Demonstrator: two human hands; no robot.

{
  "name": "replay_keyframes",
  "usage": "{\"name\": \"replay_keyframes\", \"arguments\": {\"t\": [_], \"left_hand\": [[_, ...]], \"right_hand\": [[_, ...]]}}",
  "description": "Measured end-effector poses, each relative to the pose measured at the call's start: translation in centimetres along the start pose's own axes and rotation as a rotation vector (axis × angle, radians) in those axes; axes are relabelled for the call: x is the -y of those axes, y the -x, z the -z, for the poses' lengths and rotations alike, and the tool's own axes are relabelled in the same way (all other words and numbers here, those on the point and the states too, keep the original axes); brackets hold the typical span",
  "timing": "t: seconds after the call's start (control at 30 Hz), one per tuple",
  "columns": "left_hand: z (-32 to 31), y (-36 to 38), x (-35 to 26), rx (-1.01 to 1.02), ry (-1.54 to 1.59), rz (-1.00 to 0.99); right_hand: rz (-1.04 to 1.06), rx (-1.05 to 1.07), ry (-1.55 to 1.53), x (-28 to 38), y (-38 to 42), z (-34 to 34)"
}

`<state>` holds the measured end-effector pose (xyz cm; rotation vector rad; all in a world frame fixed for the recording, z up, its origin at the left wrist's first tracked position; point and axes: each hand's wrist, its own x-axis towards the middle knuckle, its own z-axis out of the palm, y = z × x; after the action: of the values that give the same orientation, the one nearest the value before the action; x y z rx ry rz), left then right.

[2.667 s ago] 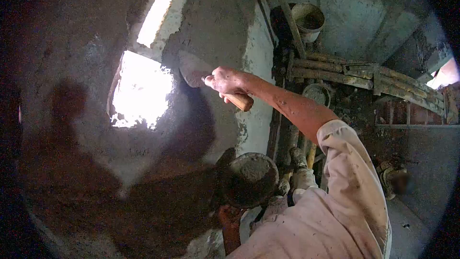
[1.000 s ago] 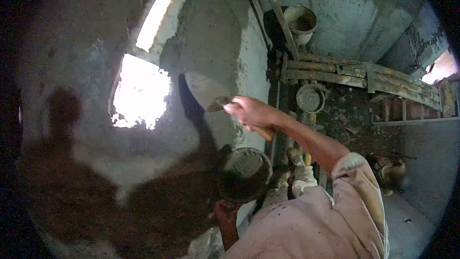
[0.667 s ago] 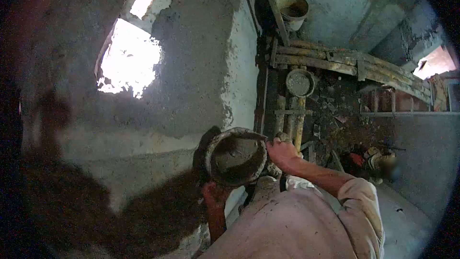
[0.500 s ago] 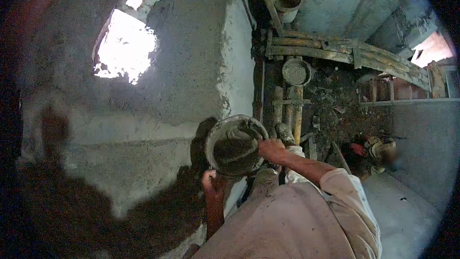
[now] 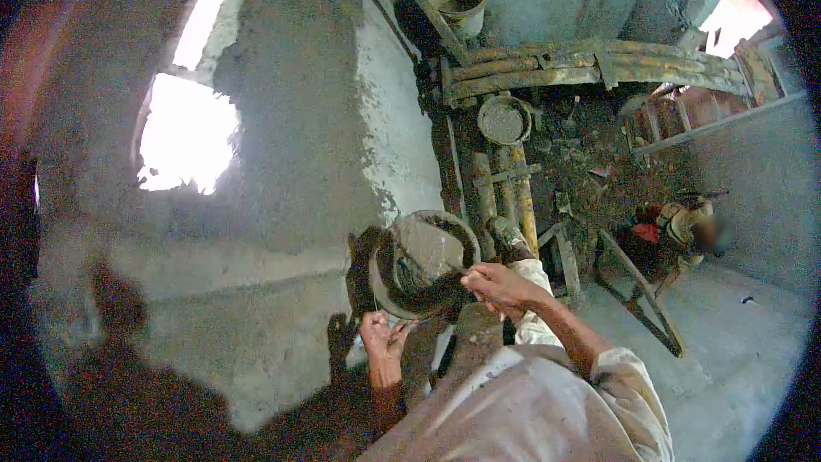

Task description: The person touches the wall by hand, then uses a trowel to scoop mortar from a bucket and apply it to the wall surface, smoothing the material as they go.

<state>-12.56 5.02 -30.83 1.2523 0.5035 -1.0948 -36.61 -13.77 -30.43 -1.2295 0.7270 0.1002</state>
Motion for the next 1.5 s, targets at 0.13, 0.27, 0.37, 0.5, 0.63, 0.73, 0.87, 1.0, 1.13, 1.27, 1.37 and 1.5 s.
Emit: {"name": "replay_keyframes", "arguments": {"t": [0.13, 0.27, 0.37, 0.5, 0.63, 0.73, 0.87, 1.0, 1.13, 1.27, 1.37, 1.5], "left_hand": [[1.9, -4.1, 0.9, -0.036, 0.038, 0.024], [-0.1, -4.8, 2.0, -0.267, -0.094, -0.037], [4.4, -6.9, 3.7, -0.091, -0.369, -0.244], [8.4, -6.4, 4.8, -0.067, -0.619, -0.583], [3.6, -2.4, 3.3, -0.286, -0.411, -0.418], [2.1, -0.8, 1.4, -0.484, 0.052, -0.123], [1.8, 0.4, 1.9, -0.241, -0.005, -0.167], [4.4, 0.2, 3.3, -0.087, 0.366, -0.083], [-5.0, 3.0, 0.7, -0.185, -0.119, -0.144], [-0.7, -1.5, 2.4, 0.118, -0.264, -0.342], [-4.6, 0.4, 0.2, 0.066, -0.391, -0.233], [-6.3, -0.2, -0.1, -0.024, -0.149, -0.101]], "right_hand": [[0.068, -0.349, -0.524, 1.1, 0.5, 2.2], [0.334, -1.052, -0.411, 2.6, -4.5, 6.6], [0.38, -1.427, -0.22, 2.3, -12.9, 9.4], [0.264, -1.175, -0.369, 7.3, -28.5, 1.8], [0.576, -0.421, -0.502, 22.3, -21.3, -9.3], [0.662, -0.237, -0.523, 23.4, -15.0, -9.3], [0.356, -0.187, 0.101, 15.6, -9.4, -1.9], [0.25, -0.067, 1.046, 0.4, -5.7, 2.4], [-0.109, -0.119, 1.111, -1.0, -6.0, 1.9], [-0.183, 0.139, 0.742, -4.4, -11.3, 1.9], [-0.21, 0.186, 0.323, -2.4, -8.5, 4.9], [-0.129, 0.113, 0.091, -2.2, -4.7, 6.4]]}}
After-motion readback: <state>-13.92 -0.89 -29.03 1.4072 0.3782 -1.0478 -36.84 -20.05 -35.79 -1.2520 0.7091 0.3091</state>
